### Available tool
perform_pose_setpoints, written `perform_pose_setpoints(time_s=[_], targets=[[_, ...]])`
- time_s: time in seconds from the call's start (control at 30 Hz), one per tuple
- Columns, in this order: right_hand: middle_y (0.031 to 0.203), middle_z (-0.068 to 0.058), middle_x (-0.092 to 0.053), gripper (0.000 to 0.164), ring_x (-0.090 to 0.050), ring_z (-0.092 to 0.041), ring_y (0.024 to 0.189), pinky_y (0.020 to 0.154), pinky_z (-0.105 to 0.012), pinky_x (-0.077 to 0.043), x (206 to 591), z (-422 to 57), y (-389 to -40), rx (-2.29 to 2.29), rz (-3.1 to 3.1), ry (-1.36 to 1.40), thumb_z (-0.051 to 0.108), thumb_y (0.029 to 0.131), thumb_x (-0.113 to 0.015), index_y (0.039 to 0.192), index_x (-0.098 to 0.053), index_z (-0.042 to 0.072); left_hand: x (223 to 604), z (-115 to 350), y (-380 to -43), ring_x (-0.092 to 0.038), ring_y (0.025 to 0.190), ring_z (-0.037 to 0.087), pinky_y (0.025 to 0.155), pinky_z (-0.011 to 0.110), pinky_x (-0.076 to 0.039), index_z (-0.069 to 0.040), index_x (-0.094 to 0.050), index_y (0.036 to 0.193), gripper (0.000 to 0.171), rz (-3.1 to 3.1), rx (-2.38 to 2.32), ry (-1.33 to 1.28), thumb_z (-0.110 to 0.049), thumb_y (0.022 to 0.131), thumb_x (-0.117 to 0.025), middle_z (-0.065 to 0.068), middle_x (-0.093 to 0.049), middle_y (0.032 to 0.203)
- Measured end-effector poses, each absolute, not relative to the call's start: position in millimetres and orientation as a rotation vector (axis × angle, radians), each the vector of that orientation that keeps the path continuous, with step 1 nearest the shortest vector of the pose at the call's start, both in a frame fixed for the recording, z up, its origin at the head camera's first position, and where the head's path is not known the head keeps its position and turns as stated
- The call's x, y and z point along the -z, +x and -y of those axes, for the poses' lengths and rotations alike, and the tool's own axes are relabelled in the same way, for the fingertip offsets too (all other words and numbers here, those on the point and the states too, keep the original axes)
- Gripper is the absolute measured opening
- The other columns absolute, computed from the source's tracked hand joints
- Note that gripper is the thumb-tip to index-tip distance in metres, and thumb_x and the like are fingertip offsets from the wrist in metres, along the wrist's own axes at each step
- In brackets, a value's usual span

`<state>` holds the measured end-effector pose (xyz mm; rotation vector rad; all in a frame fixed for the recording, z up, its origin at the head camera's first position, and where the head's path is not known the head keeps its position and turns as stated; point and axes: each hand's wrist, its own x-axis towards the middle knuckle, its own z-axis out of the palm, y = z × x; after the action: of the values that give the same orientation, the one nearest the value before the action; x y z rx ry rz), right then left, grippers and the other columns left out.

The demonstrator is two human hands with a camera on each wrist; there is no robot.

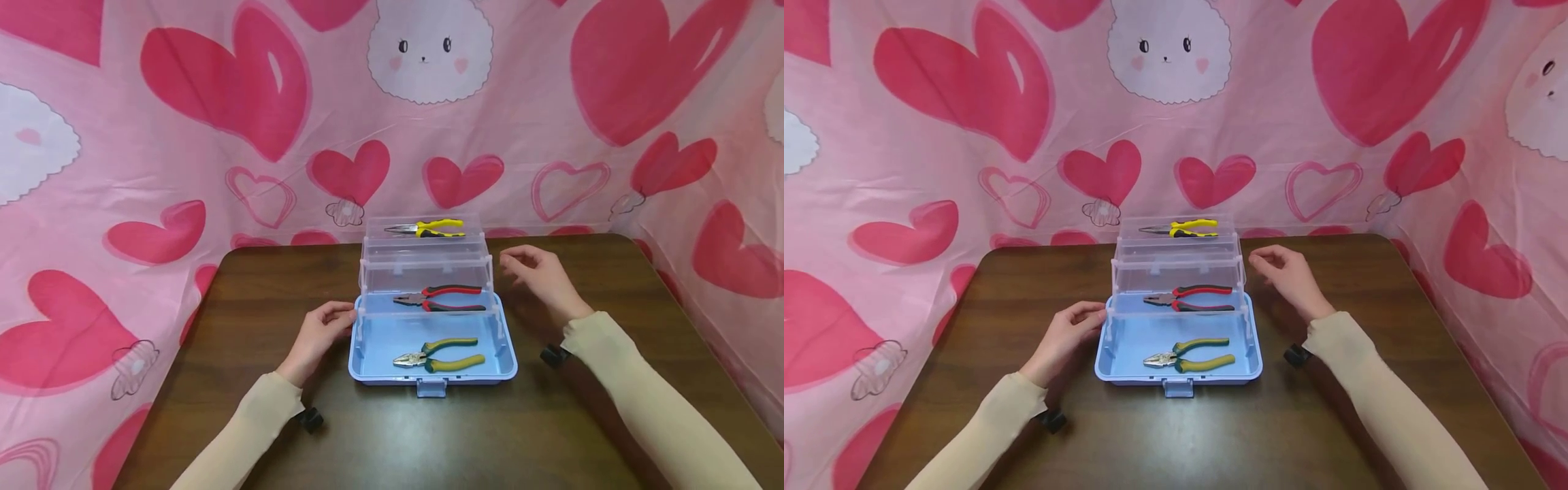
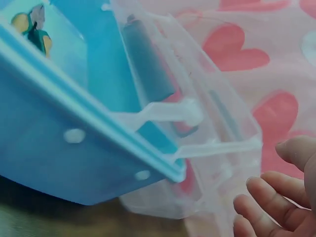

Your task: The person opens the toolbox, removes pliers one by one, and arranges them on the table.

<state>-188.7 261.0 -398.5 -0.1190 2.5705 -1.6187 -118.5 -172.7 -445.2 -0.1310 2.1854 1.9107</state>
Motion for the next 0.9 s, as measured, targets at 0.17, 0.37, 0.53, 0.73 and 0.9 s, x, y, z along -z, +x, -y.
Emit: perform_pose_setpoints(time_s=[0.17, 0.37, 0.53, 0.73, 0.9], targets=[[0.123, -0.014, -0.070, 0.045, -0.063, -0.022, 0.097, 0.079, -0.021, -0.054, 385.1, -246.4, -198.9, 1.512, -2.780, -0.240, 0.040, 0.102, -0.067, 0.130, -0.067, 0.006, 444.1, 173.3, -107.4, -0.071, 0.099, 0.024, 0.097, 0.043, -0.058, -0.001, -0.063, 0.132, 0.043, -2.216, -1.845, -0.127, -0.026, 0.099, -0.074, 0.016, -0.072, 0.117], [0.122, -0.008, -0.072, 0.039, -0.065, -0.025, 0.102, 0.084, -0.016, -0.050, 370.5, -227.3, -216.1, 1.427, -2.888, -0.423, 0.035, 0.101, -0.070, 0.129, -0.070, 0.008, 444.6, 174.0, -98.2, -0.070, 0.091, 0.024, 0.091, 0.037, -0.061, -0.001, -0.063, 0.127, 0.042, -2.220, -1.806, -0.082, -0.024, 0.096, -0.078, 0.015, -0.070, 0.109], [0.120, -0.009, -0.071, 0.036, -0.064, -0.027, 0.100, 0.082, -0.022, -0.053, 363.6, -210.8, -229.1, 1.370, -2.891, -0.462, 0.028, 0.100, -0.072, 0.130, -0.070, 0.008, 445.1, 172.4, -94.7, -0.067, 0.083, 0.023, 0.084, 0.035, -0.062, 0.002, -0.064, 0.121, 0.036, -2.215, -1.812, -0.071, -0.021, 0.095, -0.078, 0.014, -0.070, 0.101], [0.121, -0.009, -0.069, 0.039, -0.061, -0.028, 0.105, 0.082, -0.034, -0.056, 359.5, -190.5, -247.0, 1.279, -2.866, -0.512, 0.024, 0.097, -0.076, 0.132, -0.069, 0.009, 446.2, 169.2, -94.6, -0.066, 0.080, 0.022, 0.079, 0.030, -0.062, 0.002, -0.065, 0.118, 0.034, -2.221, -1.819, -0.088, -0.019, 0.094, -0.079, 0.013, -0.069, 0.097], [0.119, -0.010, -0.069, 0.037, -0.060, -0.029, 0.104, 0.082, -0.038, -0.057, 358.5, -174.9, -264.4, 1.206, -2.825, -0.546, 0.024, 0.097, -0.075, 0.130, -0.071, 0.009, 446.9, 167.1, -94.7, -0.066, 0.078, 0.021, 0.077, 0.028, -0.061, 0.002, -0.066, 0.116, 0.031, -2.236, -1.829, -0.095, -0.017, 0.094, -0.079, 0.012, -0.069, 0.094]])
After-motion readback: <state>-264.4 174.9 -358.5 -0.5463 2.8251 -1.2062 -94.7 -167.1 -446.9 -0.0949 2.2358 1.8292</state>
